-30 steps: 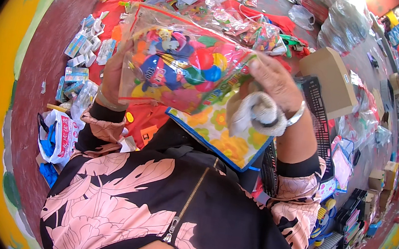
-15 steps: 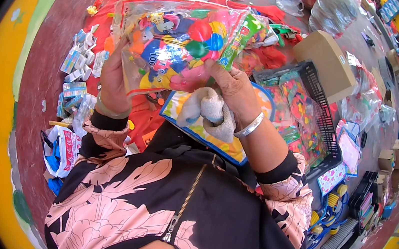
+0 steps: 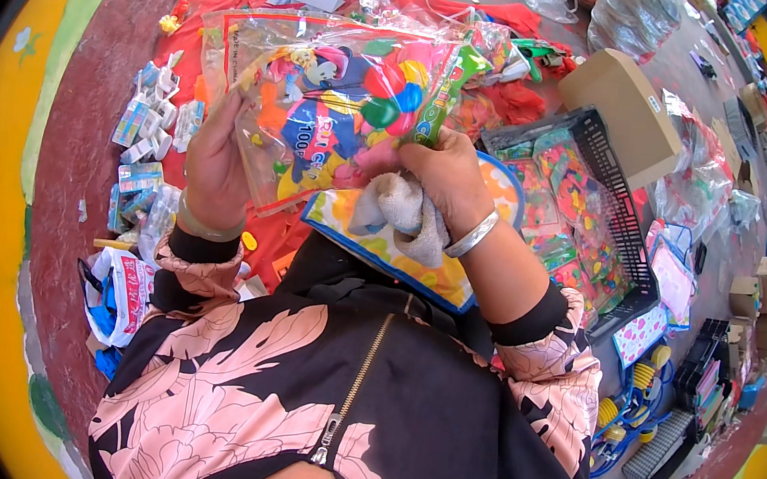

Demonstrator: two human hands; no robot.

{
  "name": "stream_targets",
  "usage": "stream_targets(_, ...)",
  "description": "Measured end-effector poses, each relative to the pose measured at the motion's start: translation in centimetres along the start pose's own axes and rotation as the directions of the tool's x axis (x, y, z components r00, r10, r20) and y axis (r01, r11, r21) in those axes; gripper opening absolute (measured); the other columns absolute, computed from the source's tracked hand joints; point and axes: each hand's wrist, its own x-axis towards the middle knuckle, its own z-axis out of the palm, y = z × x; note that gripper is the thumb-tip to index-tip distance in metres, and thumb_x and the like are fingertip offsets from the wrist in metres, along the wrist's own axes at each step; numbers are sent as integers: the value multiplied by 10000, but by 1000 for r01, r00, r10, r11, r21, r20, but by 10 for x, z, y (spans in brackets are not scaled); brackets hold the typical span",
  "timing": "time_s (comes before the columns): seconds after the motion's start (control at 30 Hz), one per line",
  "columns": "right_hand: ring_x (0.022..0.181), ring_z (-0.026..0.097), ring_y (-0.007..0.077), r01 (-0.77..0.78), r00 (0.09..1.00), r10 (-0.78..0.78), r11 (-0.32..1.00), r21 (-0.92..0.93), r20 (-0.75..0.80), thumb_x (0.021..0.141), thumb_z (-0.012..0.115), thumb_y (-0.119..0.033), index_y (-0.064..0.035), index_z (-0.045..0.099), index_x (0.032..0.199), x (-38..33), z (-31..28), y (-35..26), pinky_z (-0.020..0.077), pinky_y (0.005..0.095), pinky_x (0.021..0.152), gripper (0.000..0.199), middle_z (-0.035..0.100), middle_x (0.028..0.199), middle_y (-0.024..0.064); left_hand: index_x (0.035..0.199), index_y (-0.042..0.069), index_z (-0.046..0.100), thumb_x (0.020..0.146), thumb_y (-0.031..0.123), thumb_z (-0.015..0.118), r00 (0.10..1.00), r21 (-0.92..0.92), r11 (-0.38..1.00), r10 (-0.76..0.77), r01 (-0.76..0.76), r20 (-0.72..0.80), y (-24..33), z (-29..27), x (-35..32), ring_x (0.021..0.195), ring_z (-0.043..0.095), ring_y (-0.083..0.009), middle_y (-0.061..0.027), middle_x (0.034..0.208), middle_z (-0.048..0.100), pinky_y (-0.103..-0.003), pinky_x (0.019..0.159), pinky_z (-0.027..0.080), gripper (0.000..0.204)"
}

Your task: The person repeatedly picks up small, colorful plastic toys from a pile on the floor and places them into a clear plastic bag. They then wipe the exterior of the bag with a white cloth before placing it into a black basket. This cycle of picking, packing, wiping, and placing is repeated multiple times throughout the clip.

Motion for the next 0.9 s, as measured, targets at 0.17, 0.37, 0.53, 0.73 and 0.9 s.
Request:
stream_targets(0.17, 679, 638, 161, -11, 997, -2, 984, 178, 73, 750, 508, 57, 29, 601, 1009, -1, -5, 0, 528, 291, 611, 277, 658, 865, 101, 1247, -13, 433, 987, 205, 358, 985, -146, 989, 9, 17, 172, 4, -14, -1, 1052, 578, -237, -131, 1173, 552, -399, 847, 514, 348)
stream_targets(0.37, 679, 627, 129, -17, 992, -9, 980, 197, 128, 797, 611, -16, 7, 616, 989, -16, 10, -14, 514, 256, 605, 194, 656, 858, 85, 1194, 7, 462, 989, 217, 360, 999, -53, 998, 31, -29, 24, 9, -29, -3, 960, 616, -209, -108, 1090, 582, -383, 809, 531, 311)
stream_targets(0.53, 592, 561, 82, 27, 999, -29, 996, 86, 28, 815, 586, -35, -8, 627, 942, -9, 5, -6, 454, 223, 536, 136, 617, 740, 28, 1189, 8, 469, 988, 221, 360, 1000, 4, 1000, 21, -21, 0, 13, -26, -7, 938, 623, -202, -100, 1081, 592, -376, 802, 525, 312)
stream_targets(0.73, 639, 565, 93, 166, 986, -148, 930, -327, 79, 825, 486, -37, 4, 600, 899, -9, -21, -5, 463, 226, 572, 141, 625, 777, 46, 1215, 9, 477, 978, 244, 386, 985, 35, 994, 103, -99, -135, 21, -13, -13, 1002, 603, -239, -126, 1148, 578, -391, 828, 513, 346)
stream_targets(0.9, 670, 579, 89, 1, 976, -1, 1000, 0, 217, 822, 594, -71, 22, 562, 1071, -18, -27, -13, 485, 222, 616, 268, 624, 1003, 95, 1270, 24, 452, 973, 255, 398, 987, 61, 993, 111, -105, -119, 26, -9, -13, 1038, 591, -243, -128, 1182, 565, -401, 875, 502, 380)
